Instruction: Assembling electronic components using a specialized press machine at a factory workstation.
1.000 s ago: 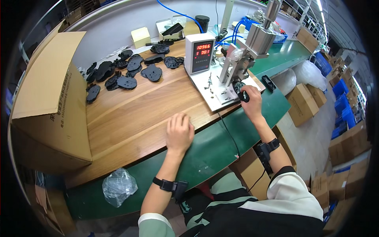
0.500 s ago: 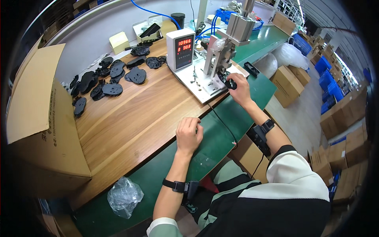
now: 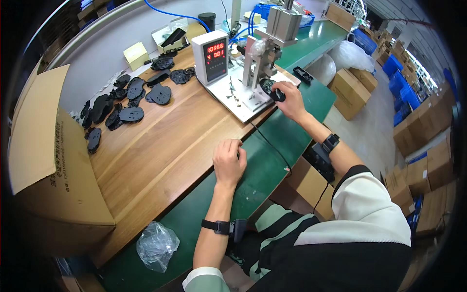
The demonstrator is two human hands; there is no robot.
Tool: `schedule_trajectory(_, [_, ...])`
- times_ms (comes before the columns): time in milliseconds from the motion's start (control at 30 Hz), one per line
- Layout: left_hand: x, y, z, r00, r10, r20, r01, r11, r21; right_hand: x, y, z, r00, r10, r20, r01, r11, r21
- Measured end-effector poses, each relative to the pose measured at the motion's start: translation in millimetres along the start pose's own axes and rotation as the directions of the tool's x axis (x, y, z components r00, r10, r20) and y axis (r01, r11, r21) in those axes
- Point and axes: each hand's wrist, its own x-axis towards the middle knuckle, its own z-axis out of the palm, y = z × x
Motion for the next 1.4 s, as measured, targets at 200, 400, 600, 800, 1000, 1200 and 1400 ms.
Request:
schedule_trajectory(200, [1.5,-0.5,1.1,0.999,0.038,-0.027,-0.037,0.999,0.028,3.9,2.7,-0.7,1.0,-0.016,0.016,0.016,1.0,-0.009])
schedule_trajectory(400, [0.8,-1.1,2.1,1.0,0.029,-0.011,-0.029,0.998,0.049,2.4,0.0,-0.8,1.0,-0.009,0.011,0.009,1.0,0.007])
schedule_trajectory(600, [-3.7,-0.4,-1.7,1.0,-0.003,-0.029,0.004,0.999,0.046,1.3,-1.9,-3.0,0.999,-0.008,0.033,0.007,1.0,0.021])
schedule_trajectory(800, [-5.4,5.5,0.0,0.997,-0.082,0.01,0.082,0.996,-0.034,-2.4,4.0,-9.6,0.997,0.074,0.021,-0.074,0.997,0.004])
schedule_trajectory(1000, [-15.9,-5.8,-5.5,0.988,-0.149,0.043,0.148,0.989,0.028,-37.1,21.5,-95.9,0.916,0.183,-0.357,-0.144,0.981,0.132])
schedule_trajectory(1200, [-9.5,4.1,-0.8,0.974,-0.189,0.122,0.188,0.982,0.019,-267.1,166.9,-131.9,0.283,0.737,-0.614,-0.829,0.51,0.23])
schedule_trajectory(1400, [-12.5,-1.2,-0.5,0.981,-0.145,0.132,0.133,0.987,0.093,-462.0,231.6,-84.1,-0.481,0.826,0.294,-0.282,-0.463,0.84])
